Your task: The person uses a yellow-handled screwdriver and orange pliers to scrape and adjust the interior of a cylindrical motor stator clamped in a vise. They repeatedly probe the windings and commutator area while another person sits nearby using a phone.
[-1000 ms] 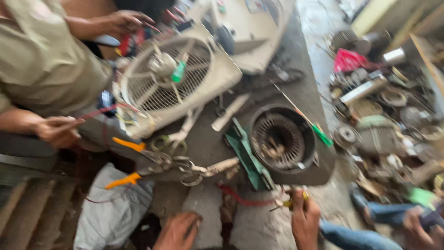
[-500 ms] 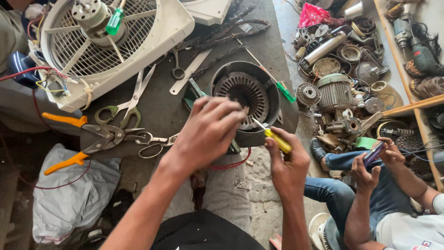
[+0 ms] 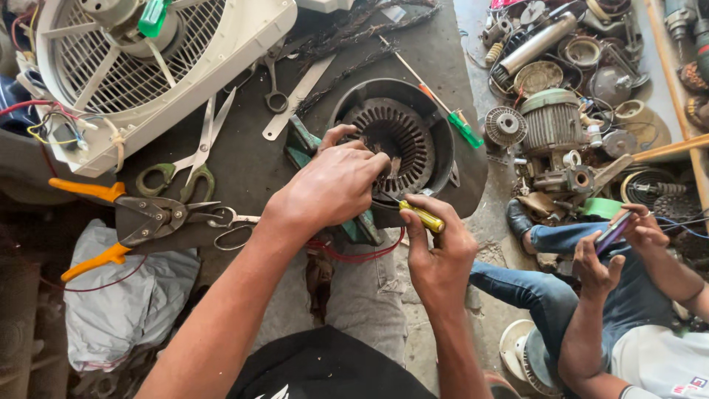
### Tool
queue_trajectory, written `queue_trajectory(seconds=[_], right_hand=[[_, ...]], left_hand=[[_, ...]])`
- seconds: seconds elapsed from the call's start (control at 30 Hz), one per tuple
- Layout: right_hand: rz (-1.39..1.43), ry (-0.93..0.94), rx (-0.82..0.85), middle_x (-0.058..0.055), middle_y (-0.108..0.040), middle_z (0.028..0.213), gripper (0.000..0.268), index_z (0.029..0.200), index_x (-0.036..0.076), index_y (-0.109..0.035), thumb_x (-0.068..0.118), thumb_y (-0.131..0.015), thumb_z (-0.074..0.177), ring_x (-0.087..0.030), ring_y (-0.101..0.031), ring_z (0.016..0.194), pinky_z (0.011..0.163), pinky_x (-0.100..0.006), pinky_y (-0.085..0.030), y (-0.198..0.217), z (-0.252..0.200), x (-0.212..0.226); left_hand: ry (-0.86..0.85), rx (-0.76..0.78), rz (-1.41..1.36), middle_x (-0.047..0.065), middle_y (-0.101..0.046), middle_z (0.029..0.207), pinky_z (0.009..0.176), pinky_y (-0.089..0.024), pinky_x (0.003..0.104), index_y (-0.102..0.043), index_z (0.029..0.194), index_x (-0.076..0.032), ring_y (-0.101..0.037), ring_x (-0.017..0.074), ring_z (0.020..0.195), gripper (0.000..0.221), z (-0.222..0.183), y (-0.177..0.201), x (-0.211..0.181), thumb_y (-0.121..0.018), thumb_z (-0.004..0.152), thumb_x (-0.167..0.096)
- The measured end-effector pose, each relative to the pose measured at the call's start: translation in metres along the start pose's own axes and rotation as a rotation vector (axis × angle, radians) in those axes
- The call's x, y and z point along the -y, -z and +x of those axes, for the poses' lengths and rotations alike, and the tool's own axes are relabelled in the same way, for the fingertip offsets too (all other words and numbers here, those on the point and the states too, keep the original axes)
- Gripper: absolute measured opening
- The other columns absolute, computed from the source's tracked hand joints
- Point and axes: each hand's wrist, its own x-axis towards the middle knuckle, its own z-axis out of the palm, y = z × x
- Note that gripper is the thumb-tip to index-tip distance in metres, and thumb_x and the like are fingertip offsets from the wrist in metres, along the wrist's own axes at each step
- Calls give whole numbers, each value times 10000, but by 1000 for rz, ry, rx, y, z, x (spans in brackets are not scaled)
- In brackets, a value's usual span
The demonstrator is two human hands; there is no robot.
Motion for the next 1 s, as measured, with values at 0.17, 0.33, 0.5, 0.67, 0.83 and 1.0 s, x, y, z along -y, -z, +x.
queue_trajectory(seconds=[0.17,0.33,0.5,0.67,0.83,1.0], right_hand=[[-37,15,-55,-116,-756,1012,177,1115,35,-708,34,-764,947,-210,-753,901,808,-322,-568,-6,2,4],[-73,237,-74,-135,-709,1123,278,1172,36,-649,-24,-764,927,-271,-735,1029,887,-367,-589,-21,-10,9],[-141,253,-178,-138,-708,1080,244,1147,29,-657,-3,-769,934,-286,-728,995,876,-368,-580,-31,-13,9],[-3,23,-167,-100,-765,975,119,1086,38,-707,78,-754,985,-203,-753,867,793,-312,-577,-15,-3,1],[-84,109,-130,-115,-761,990,140,1102,30,-695,74,-746,979,-185,-753,897,778,-303,-562,-7,-4,-1],[65,-7,-99,-122,-782,1130,220,1212,12,-577,23,-671,1014,-179,-767,1036,892,-292,-592,-5,-5,0]], left_hand=[[4,-2,17,136,-721,857,1152,-294,506,-658,1025,-63,-666,302,1057,278,0,1,-4,-583,759,-26],[7,-38,34,127,-733,895,1174,-266,515,-654,1043,-62,-657,296,1097,302,-4,1,-5,-574,757,-10],[5,-54,45,113,-728,894,1177,-267,518,-646,1025,-63,-659,292,1077,286,-5,-1,-6,-566,756,-7],[-24,-83,53,113,-718,860,1158,-306,508,-644,975,-64,-675,296,1026,176,-7,-4,-4,-575,813,-54],[-44,-129,36,109,-721,827,1143,-314,516,-676,898,-82,-680,299,974,117,-4,-8,0,-588,822,-91],[1,-97,9,122,-720,824,1146,-316,504,-696,894,-93,-677,296,984,116,-4,-8,3,-598,834,-112]])
